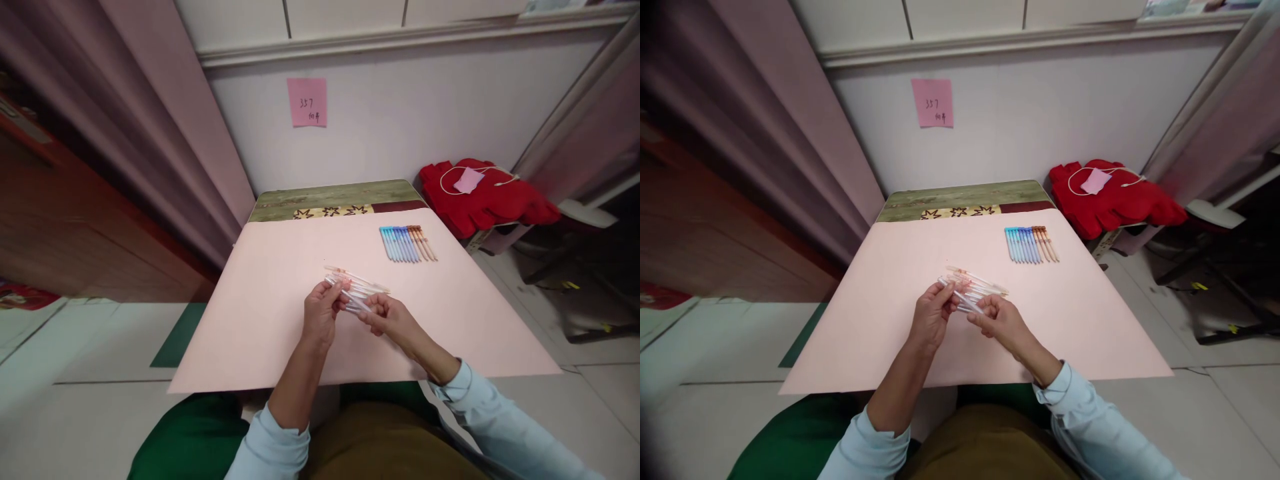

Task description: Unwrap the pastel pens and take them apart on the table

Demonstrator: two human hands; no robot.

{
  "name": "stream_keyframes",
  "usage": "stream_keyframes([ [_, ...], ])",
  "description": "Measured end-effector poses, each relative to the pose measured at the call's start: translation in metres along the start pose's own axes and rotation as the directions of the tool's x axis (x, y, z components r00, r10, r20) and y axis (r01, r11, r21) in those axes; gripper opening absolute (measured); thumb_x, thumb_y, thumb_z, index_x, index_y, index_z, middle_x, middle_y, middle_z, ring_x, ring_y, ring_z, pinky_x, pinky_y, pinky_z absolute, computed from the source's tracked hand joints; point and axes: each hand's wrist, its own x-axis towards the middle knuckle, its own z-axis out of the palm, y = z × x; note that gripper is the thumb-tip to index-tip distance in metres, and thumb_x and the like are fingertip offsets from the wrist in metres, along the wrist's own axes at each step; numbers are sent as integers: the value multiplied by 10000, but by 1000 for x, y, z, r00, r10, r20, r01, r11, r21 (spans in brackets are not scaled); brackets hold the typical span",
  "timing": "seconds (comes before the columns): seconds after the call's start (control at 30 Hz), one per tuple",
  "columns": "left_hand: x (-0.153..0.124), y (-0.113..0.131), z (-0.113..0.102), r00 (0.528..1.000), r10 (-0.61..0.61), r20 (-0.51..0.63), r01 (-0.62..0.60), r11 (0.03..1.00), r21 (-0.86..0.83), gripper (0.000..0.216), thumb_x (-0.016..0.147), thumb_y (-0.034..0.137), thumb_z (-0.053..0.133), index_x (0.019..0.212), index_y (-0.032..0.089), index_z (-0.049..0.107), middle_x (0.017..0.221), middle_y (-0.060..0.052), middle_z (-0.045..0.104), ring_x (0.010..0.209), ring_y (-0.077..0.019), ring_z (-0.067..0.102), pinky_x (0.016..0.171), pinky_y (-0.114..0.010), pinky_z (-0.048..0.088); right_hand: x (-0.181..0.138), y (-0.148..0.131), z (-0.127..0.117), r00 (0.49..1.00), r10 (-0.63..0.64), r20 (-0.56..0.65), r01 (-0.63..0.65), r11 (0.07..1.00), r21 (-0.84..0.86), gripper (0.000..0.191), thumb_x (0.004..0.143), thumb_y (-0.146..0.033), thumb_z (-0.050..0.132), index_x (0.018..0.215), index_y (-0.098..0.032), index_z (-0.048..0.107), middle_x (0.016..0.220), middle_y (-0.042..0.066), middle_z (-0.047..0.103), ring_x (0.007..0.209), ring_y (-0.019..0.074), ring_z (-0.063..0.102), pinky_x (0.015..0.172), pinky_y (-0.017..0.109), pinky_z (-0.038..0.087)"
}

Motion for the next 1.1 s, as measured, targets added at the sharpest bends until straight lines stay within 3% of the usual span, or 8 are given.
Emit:
stream_keyframes([
  [0.13, 0, 1, 1, 1000, -6, 7, 6, 1000, -4, 245, 685, 289, 798, 811, 103, 702, 699, -35, 667, 548, -52, 520, 519, -181, 392, 0, 0, -3, 984, 162, 69, -162, 987, -18, 617, 783, -748, 514, 788, -143, 636, 530, 1, 580, 401, 83, 467, 405, 215, 334],
  [0.33, 4, -3, 3, 999, -17, -30, 16, 1000, -14, 257, 659, 307, 811, 767, 107, 690, 640, -20, 643, 533, -53, 514, 514, -182, 388, 3, 0, -5, 999, -17, -50, 17, 1000, 2, 513, 552, -530, 855, 813, -193, 569, 588, -53, 567, 491, 86, 492, 454, 205, 369],
  [0.5, 7, -2, 6, 999, -40, -22, 40, 999, -4, 286, 654, 313, 816, 812, 108, 694, 654, -19, 649, 538, -59, 528, 527, -192, 407, 7, 3, -7, 985, 172, 5, -173, 985, 28, 590, 782, -735, 533, 790, -153, 628, 527, -13, 551, 405, 80, 444, 395, 212, 294],
  [0.7, 11, -3, 7, 998, -37, -45, 37, 999, -15, 290, 646, 305, 818, 816, 109, 690, 696, -25, 669, 554, -55, 537, 531, -186, 413, 10, 2, -8, 997, -20, -80, 27, 996, 82, 480, 596, -518, 837, 832, -190, 578, 585, -62, 547, 472, 65, 459, 460, 197, 355],
  [0.8, 15, -2, 10, 999, -46, -29, 46, 999, -21, 292, 643, 305, 821, 808, 110, 679, 724, -31, 678, 563, -55, 546, 530, -182, 420, 12, -2, -9, 995, 72, -62, -68, 995, 69, 503, 700, -643, 707, 862, -180, 592, 591, -32, 568, 465, 85, 478, 431, 209, 346],
  [0.9, 20, -1, 13, 998, -53, -18, 52, 998, -18, 298, 647, 295, 819, 834, 111, 677, 785, -46, 698, 574, -58, 557, 530, -184, 427, 15, -4, -11, 986, 157, -52, -154, 987, 57, 585, 786, -731, 530, 757, -153, 614, 530, -5, 550, 414, 85, 443, 393, 220, 300],
  [1.03, 26, 1, 17, 998, -58, -35, 58, 998, -18, 296, 653, 298, 821, 833, 111, 676, 773, -38, 694, 564, -49, 548, 530, -177, 426, 18, -7, -16, 994, 3, -113, 4, 998, 56, 465, 627, -571, 792, 798, -186, 594, 585, -42, 559, 468, 80, 468, 434, 210, 359],
  [1.1, 29, 1, 19, 997, -59, -44, 58, 998, -22, 289, 655, 298, 822, 817, 114, 671, 765, -31, 690, 563, -44, 548, 532, -173, 427, 19, -9, -18, 994, -18, -112, 23, 999, 49, 473, 620, -552, 804, 849, -199, 589, 597, -51, 558, 475, 85, 478, 430, 207, 363],
])
